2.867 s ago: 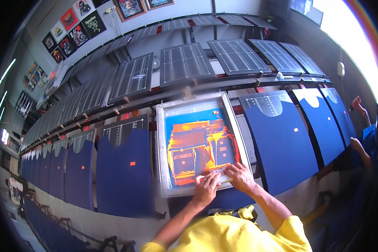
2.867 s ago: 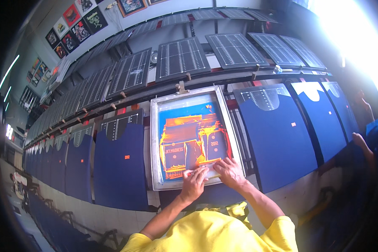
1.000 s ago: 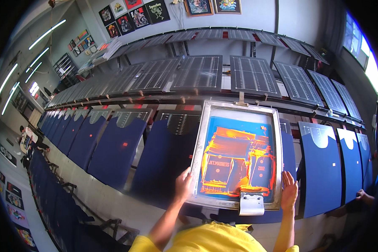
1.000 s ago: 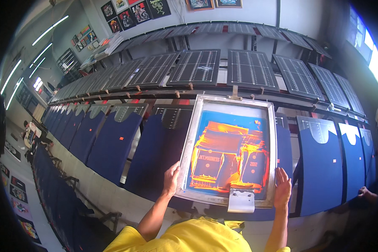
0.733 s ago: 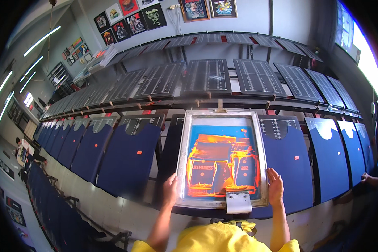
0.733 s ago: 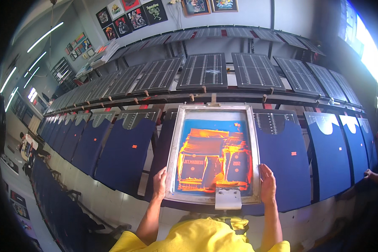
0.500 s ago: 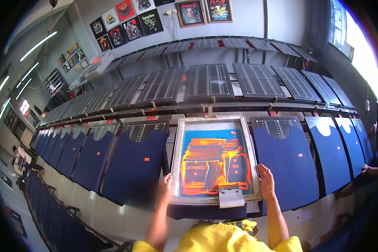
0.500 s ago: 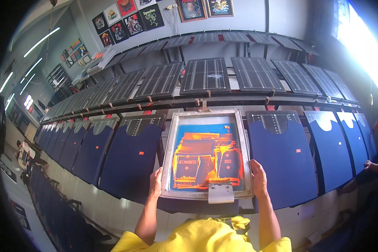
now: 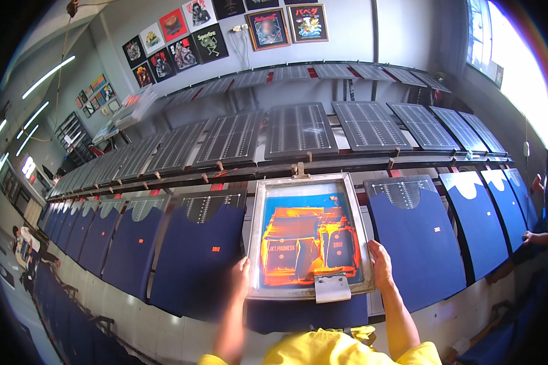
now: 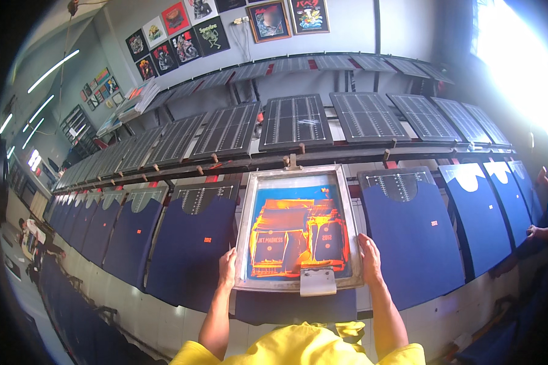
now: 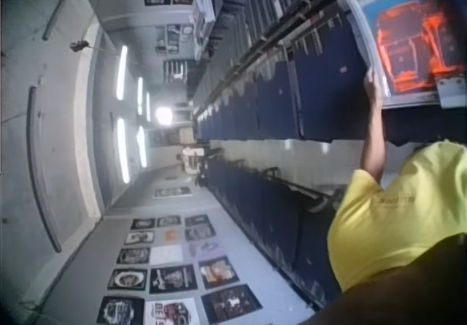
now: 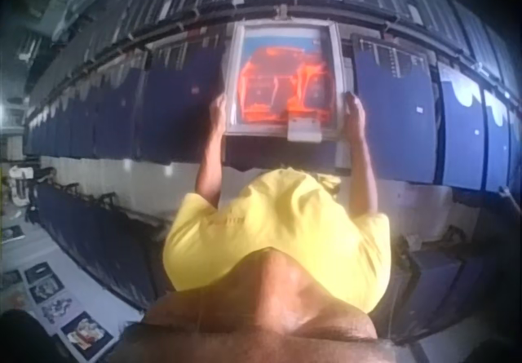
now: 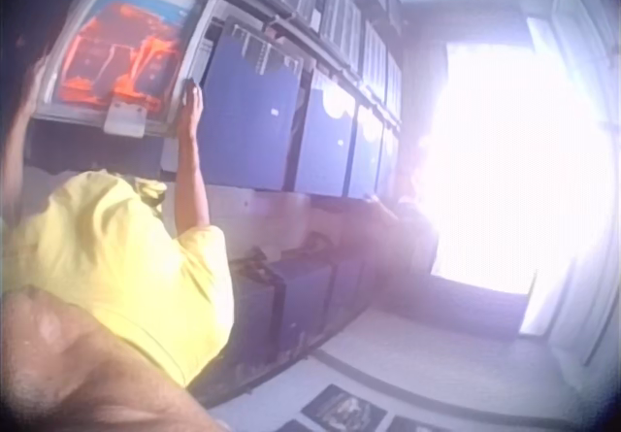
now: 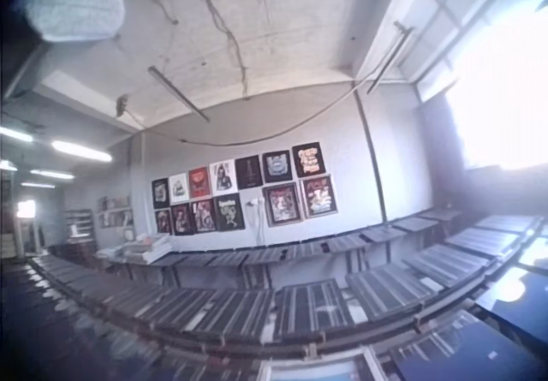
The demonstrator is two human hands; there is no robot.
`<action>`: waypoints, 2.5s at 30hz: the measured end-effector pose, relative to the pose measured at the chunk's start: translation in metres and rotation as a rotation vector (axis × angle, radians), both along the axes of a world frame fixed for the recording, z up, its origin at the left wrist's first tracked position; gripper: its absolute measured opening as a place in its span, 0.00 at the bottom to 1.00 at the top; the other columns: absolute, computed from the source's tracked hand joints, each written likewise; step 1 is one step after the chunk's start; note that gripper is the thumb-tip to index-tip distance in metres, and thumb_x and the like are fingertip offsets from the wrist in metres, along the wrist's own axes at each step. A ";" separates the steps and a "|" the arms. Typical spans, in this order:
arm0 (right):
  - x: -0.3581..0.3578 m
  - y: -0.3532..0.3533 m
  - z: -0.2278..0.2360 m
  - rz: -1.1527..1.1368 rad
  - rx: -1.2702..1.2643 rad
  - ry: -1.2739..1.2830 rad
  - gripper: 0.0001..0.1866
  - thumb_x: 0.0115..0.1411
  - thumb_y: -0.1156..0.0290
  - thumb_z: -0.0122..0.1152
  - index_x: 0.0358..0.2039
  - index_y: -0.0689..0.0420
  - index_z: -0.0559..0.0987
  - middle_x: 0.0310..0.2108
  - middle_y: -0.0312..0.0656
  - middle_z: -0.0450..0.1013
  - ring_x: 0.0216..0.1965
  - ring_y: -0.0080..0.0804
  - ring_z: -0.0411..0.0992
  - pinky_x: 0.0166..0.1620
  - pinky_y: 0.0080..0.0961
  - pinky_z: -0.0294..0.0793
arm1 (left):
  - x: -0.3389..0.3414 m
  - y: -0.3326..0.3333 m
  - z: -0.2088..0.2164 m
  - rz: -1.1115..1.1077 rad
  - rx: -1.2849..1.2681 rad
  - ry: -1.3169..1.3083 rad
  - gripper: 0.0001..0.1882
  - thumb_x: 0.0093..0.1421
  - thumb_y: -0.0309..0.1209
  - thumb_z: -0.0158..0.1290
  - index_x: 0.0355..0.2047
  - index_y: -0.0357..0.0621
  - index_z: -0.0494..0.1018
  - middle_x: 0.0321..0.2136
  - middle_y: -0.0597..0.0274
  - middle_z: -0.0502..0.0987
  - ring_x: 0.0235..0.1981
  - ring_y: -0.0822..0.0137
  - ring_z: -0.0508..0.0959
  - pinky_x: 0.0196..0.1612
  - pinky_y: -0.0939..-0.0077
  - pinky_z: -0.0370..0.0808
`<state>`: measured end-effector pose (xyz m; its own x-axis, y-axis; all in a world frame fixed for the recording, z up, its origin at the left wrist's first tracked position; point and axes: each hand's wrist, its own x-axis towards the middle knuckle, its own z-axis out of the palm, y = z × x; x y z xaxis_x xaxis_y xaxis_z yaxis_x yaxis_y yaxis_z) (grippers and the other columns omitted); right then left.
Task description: The person performs manual screen printing by spreading ink across a mesh frame over a series of fabric boards and then moving the frame to the next station along the line.
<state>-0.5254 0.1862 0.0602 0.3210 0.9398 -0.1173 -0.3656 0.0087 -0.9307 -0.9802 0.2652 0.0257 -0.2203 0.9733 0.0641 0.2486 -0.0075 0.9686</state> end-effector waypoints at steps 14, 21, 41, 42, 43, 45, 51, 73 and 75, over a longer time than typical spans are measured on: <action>-0.013 0.000 -0.015 -0.015 0.143 -0.017 0.33 0.68 0.51 0.51 0.64 0.63 0.65 0.66 0.48 0.62 0.69 0.39 0.58 0.70 0.37 0.54 | -0.016 0.011 -0.029 -0.049 -0.032 -0.140 0.28 0.70 0.49 0.45 0.46 0.32 0.78 0.39 0.62 0.81 0.41 0.74 0.77 0.47 0.75 0.73; -0.023 0.001 -0.024 -0.028 0.117 -0.265 0.29 0.70 0.55 0.51 0.63 0.63 0.68 0.63 0.45 0.66 0.66 0.34 0.60 0.68 0.31 0.55 | -0.026 0.010 -0.042 -0.041 0.000 0.165 0.29 0.70 0.49 0.44 0.47 0.30 0.77 0.40 0.57 0.81 0.41 0.69 0.78 0.47 0.74 0.73; -0.089 -0.026 0.047 0.433 0.263 -1.710 0.25 0.41 0.73 0.70 0.43 0.53 0.77 0.45 0.36 0.74 0.48 0.39 0.70 0.50 0.37 0.70 | 0.142 -0.076 0.069 -0.796 0.319 0.203 0.17 0.69 0.28 0.46 0.56 0.33 0.70 0.54 0.43 0.75 0.58 0.47 0.73 0.61 0.61 0.69; -0.091 -0.026 0.053 0.402 0.297 -1.699 0.24 0.39 0.72 0.71 0.40 0.54 0.78 0.44 0.34 0.75 0.46 0.36 0.71 0.47 0.36 0.70 | 0.143 -0.076 0.069 -0.798 0.336 0.235 0.18 0.69 0.28 0.46 0.57 0.35 0.70 0.55 0.45 0.75 0.58 0.48 0.73 0.61 0.60 0.69; -0.089 -0.029 0.055 0.389 0.300 -1.692 0.24 0.39 0.72 0.71 0.41 0.54 0.78 0.44 0.35 0.75 0.46 0.36 0.72 0.47 0.36 0.70 | 0.145 -0.077 0.069 -0.800 0.354 0.267 0.18 0.69 0.28 0.46 0.58 0.36 0.70 0.55 0.46 0.75 0.59 0.48 0.73 0.61 0.59 0.69; -0.080 -0.041 0.055 0.356 0.298 -1.674 0.24 0.40 0.70 0.72 0.41 0.54 0.79 0.44 0.36 0.76 0.47 0.37 0.72 0.48 0.36 0.70 | 0.150 -0.082 0.073 -0.802 0.384 0.358 0.19 0.69 0.28 0.47 0.58 0.38 0.69 0.56 0.48 0.75 0.58 0.50 0.73 0.60 0.58 0.69; -0.072 -0.062 0.035 0.368 0.329 -1.685 0.27 0.36 0.76 0.70 0.42 0.54 0.79 0.45 0.35 0.75 0.46 0.36 0.72 0.45 0.36 0.71 | 0.161 -0.114 0.058 -0.758 0.436 0.539 0.21 0.64 0.27 0.51 0.58 0.41 0.69 0.55 0.55 0.75 0.58 0.58 0.73 0.58 0.57 0.66; -0.059 -0.038 0.042 0.303 0.366 -1.642 0.19 0.39 0.78 0.66 0.36 0.52 0.79 0.36 0.32 0.76 0.40 0.33 0.74 0.39 0.35 0.69 | 0.179 -0.100 0.062 -0.708 0.428 0.664 0.20 0.62 0.26 0.52 0.55 0.44 0.70 0.54 0.59 0.76 0.56 0.63 0.75 0.54 0.57 0.61; -0.055 -0.018 0.036 0.308 0.365 -1.640 0.18 0.39 0.77 0.66 0.36 0.52 0.79 0.35 0.33 0.76 0.39 0.34 0.73 0.38 0.35 0.69 | 0.184 -0.083 0.056 -0.660 0.463 0.675 0.19 0.62 0.28 0.53 0.54 0.44 0.70 0.54 0.60 0.76 0.56 0.64 0.75 0.52 0.57 0.62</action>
<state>-0.5808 0.1680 0.0965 -0.3079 0.8866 0.3452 0.8717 0.4082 -0.2710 -0.7964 0.1825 0.0813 0.5651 0.7363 0.3721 0.5472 -0.6721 0.4988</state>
